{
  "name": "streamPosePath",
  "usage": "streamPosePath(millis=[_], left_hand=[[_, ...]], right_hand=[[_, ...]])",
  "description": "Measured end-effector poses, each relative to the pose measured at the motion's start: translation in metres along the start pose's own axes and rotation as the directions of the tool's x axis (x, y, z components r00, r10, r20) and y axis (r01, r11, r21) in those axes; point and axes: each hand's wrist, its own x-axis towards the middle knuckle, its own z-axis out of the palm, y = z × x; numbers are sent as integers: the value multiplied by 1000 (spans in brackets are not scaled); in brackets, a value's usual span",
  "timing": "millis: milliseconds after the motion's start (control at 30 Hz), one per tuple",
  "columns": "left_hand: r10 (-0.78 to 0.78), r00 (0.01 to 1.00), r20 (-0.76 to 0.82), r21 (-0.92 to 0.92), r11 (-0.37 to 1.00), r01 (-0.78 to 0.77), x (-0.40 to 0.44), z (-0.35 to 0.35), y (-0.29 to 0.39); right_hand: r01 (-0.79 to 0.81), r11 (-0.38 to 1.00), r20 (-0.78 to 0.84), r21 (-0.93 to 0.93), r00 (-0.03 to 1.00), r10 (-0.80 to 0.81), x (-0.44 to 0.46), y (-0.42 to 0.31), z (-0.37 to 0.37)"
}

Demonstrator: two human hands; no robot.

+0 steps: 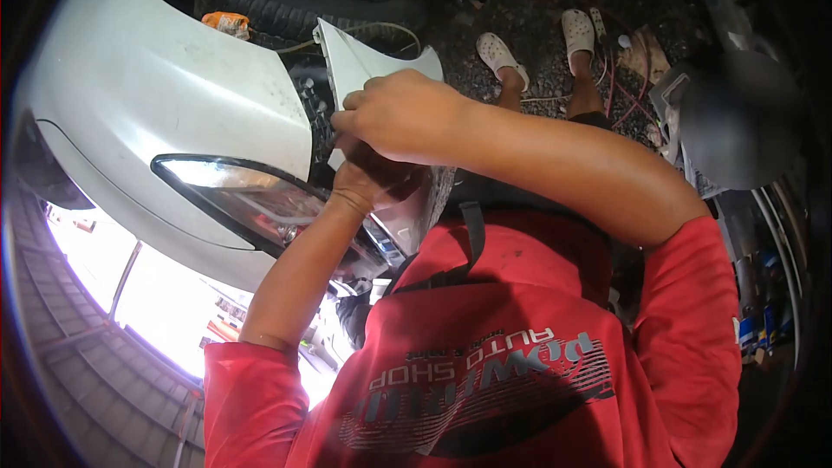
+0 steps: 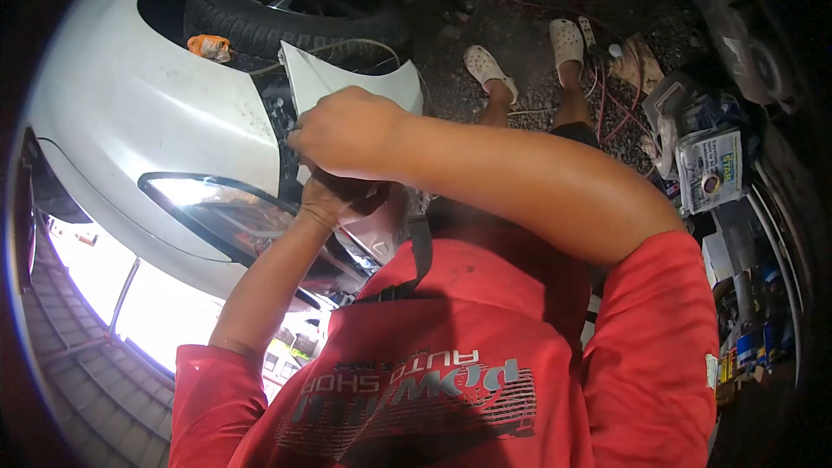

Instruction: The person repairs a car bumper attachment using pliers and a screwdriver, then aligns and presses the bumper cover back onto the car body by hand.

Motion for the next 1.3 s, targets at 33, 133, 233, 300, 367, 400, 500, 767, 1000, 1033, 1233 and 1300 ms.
streamPosePath(millis=[33,133,233,300,367,400,500,767,1000,1033,1233,1300], left_hand=[[4,1000,-19,18,1000,-4,-1,-3,1],[-8,999,39,36,999,6,2,-10,3],[-5,992,124,-14,1000,6,-3,-2,0],[16,992,125,-69,998,-7,-2,2,-1],[43,987,153,-33,999,-38,2,-4,-1],[43,987,155,-33,999,-38,3,-8,0],[21,988,155,-3,1000,-21,6,-10,0],[10,996,84,-66,998,-4,-5,-1,-1],[-4,984,179,37,999,-3,-22,24,-2],[37,998,54,66,997,-41,-22,25,-3],[123,972,-201,114,988,-101,-7,7,-3],[148,943,-296,110,987,-121,-9,7,-2]], right_hand=[[-1,1000,1,2,1000,1,5,-1,-2],[-29,993,117,-118,992,43,17,-3,-6],[-202,979,65,34,978,199,23,-9,-4],[-526,809,130,263,850,510,41,-13,-2],[-553,787,251,274,831,497,57,-5,-4],[-583,762,368,281,799,475,61,-4,-7],[-417,802,167,429,908,383,37,0,-10],[-32,992,132,118,991,17,30,19,-23],[-791,228,547,568,570,613,58,2,-28],[-789,226,545,571,571,614,56,2,-33],[-231,971,65,62,972,227,25,39,-3],[271,949,-171,-160,939,-297,18,60,-3]])
